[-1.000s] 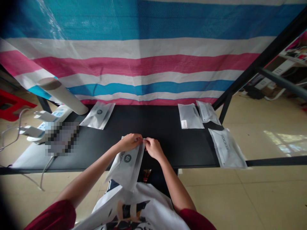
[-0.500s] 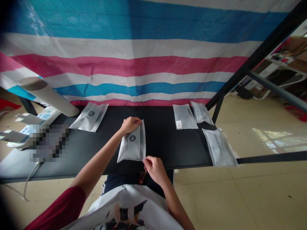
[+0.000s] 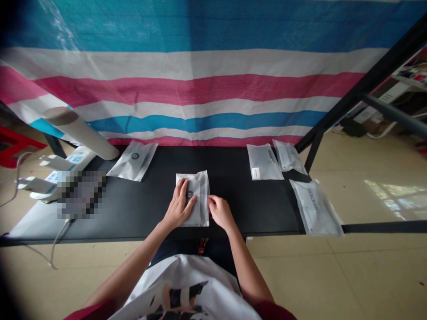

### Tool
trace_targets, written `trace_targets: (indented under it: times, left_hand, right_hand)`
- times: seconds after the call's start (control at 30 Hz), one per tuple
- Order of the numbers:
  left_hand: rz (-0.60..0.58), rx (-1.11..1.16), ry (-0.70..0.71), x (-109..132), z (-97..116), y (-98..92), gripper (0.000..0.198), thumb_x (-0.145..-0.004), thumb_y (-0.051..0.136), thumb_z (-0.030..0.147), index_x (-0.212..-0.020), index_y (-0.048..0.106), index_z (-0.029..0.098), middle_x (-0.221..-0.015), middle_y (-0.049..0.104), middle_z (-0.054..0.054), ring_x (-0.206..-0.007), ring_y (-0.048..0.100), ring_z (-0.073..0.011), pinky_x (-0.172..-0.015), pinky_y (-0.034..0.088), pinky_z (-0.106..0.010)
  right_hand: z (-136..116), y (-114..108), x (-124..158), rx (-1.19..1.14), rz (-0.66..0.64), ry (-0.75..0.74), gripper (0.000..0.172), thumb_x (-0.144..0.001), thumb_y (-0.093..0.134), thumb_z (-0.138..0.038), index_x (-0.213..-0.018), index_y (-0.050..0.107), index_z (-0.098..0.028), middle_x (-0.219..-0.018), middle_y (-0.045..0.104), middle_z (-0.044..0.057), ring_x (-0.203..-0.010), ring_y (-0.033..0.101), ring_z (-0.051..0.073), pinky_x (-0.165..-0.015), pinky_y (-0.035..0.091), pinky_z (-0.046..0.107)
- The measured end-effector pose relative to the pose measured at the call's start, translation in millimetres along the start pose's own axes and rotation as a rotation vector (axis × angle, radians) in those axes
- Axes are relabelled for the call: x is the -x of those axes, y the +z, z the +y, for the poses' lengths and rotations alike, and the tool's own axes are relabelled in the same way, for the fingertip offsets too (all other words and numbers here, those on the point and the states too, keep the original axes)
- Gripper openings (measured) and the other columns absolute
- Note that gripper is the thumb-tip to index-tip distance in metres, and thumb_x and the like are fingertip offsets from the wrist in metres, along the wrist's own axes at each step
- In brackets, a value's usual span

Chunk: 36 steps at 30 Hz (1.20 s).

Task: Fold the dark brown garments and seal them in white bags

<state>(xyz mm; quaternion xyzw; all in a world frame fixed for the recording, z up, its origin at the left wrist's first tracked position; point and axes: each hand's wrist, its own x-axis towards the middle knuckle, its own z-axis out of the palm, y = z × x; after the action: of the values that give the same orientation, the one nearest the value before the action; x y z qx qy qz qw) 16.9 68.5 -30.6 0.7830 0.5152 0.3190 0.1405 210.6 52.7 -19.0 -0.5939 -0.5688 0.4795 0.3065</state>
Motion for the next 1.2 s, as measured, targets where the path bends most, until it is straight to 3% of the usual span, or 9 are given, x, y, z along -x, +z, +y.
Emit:
trace_targets:
  times: [0.17, 0.3, 0.43, 0.63, 0.77, 0.9, 1.03, 1.1, 1.2]
  left_hand:
    - [-0.027, 0.012, 0.002, 2.1, -1.4, 4.2, 0.072, -0.101, 0.037, 0.042, -0.156, 0.0, 0.016, -0.162, 0.016, -0.022, -0.151, 0.015, -0.031, -0.12, 0.027, -0.054]
    - [-0.05, -0.01, 0.028, 2.5, -1.4, 3.0, 0.072, -0.102, 0.034, 0.043, -0.157, -0.002, 0.015, -0.162, 0.016, -0.021, -0.151, 0.015, -0.0305, -0.12, 0.027, -0.053]
    - [-0.028, -0.072, 0.011, 3.1, -1.4, 2.9, 0.075, -0.1, 0.037, 0.046, -0.157, 0.002, 0.012, -0.162, 0.017, -0.022, -0.151, 0.016, -0.0309, -0.119, 0.028, -0.052]
    - [-0.131, -0.212, -0.045, 0.3, 3.4, 2.4, 0.067, -0.096, 0.044, 0.052, -0.154, 0.028, 0.024, -0.16, 0.029, -0.011, -0.148, 0.023, -0.0346, -0.116, 0.029, -0.054]
    - [-0.173, -0.229, -0.047, -2.4, 9.2, 8.3, 0.059, -0.093, 0.048, 0.052, -0.147, 0.043, 0.027, -0.157, 0.035, -0.01, -0.147, 0.023, -0.0399, -0.115, 0.025, -0.06]
    - [-0.125, -0.06, -0.068, -5.3, 10.4, 12.2, 0.056, -0.096, 0.045, 0.049, -0.144, 0.043, 0.02, -0.152, 0.042, -0.014, -0.146, 0.028, -0.0364, -0.116, 0.026, -0.058]
    - [-0.05, 0.258, -0.105, -5.8, 1.8, 5.7, 0.052, -0.1, 0.038, 0.042, -0.146, 0.034, 0.02, -0.145, 0.047, -0.015, -0.138, 0.043, -0.0277, -0.113, 0.037, -0.05]
    - [-0.016, 0.381, -0.11, -5.5, -3.2, -1.9, 0.055, -0.098, 0.043, 0.042, -0.147, 0.03, 0.021, -0.145, 0.046, -0.016, -0.136, 0.045, -0.0276, -0.112, 0.039, -0.05]
    - [0.021, 0.49, -0.119, -5.9, -8.1, -17.0, 0.077, -0.085, 0.064, 0.043, -0.148, 0.023, 0.024, -0.147, 0.04, -0.017, -0.133, 0.048, -0.0306, -0.106, 0.045, -0.05]
  right_hand:
    - [-21.9, 0.3, -23.8, 0.374, 0.004, -0.03, 0.034, -0.09, 0.057, -0.049, -0.098, 0.073, -0.021, -0.088, 0.075, 0.009, -0.085, 0.071, 0.026, -0.067, 0.047, 0.027]
    - [-27.8, 2.1, -37.7, 0.474, -0.007, -0.057, 0.033, -0.082, 0.068, -0.047, -0.098, 0.072, -0.02, -0.097, 0.075, 0.012, -0.089, 0.07, 0.028, -0.069, 0.045, 0.027]
    - [-16.5, -4.6, -39.6, 0.286, 0.006, -0.09, 0.024, -0.079, 0.066, -0.041, -0.085, 0.069, -0.018, -0.094, 0.072, 0.01, -0.08, 0.067, 0.023, -0.069, 0.045, 0.028]
    - [11.2, -45.2, -11.8, -0.184, 0.247, 0.009, 0.021, -0.077, 0.058, -0.039, -0.085, 0.061, -0.02, -0.077, 0.069, 0.002, -0.071, 0.061, 0.019, -0.063, 0.044, 0.026]
    - [11.8, -61.2, 2.6, -0.375, 0.378, 0.054, 0.019, -0.069, 0.064, -0.036, -0.077, 0.06, -0.02, -0.071, 0.066, -0.001, -0.068, 0.058, 0.017, -0.061, 0.042, 0.025]
    - [0.3, -45.3, 1.4, -0.376, 0.441, 0.021, 0.025, -0.066, 0.072, -0.039, -0.077, 0.062, -0.019, -0.072, 0.067, 0.001, -0.069, 0.06, 0.019, -0.062, 0.045, 0.027]
    - [-9.9, -24.7, -3.7, -0.25, 0.433, -0.071, 0.035, -0.075, 0.067, -0.049, -0.09, 0.072, -0.017, -0.094, 0.071, 0.009, -0.091, 0.065, 0.025, -0.079, 0.05, 0.034]
    - [-11.7, -21.0, -4.3, -0.219, 0.418, -0.122, 0.038, -0.082, 0.06, -0.05, -0.096, 0.074, -0.017, -0.102, 0.071, 0.011, -0.099, 0.065, 0.026, -0.085, 0.05, 0.036]
    - [-8.8, -23.7, -4.2, -0.218, 0.4, -0.171, 0.038, -0.083, 0.061, -0.049, -0.1, 0.075, -0.018, -0.105, 0.071, 0.011, -0.1, 0.066, 0.026, -0.083, 0.052, 0.036]
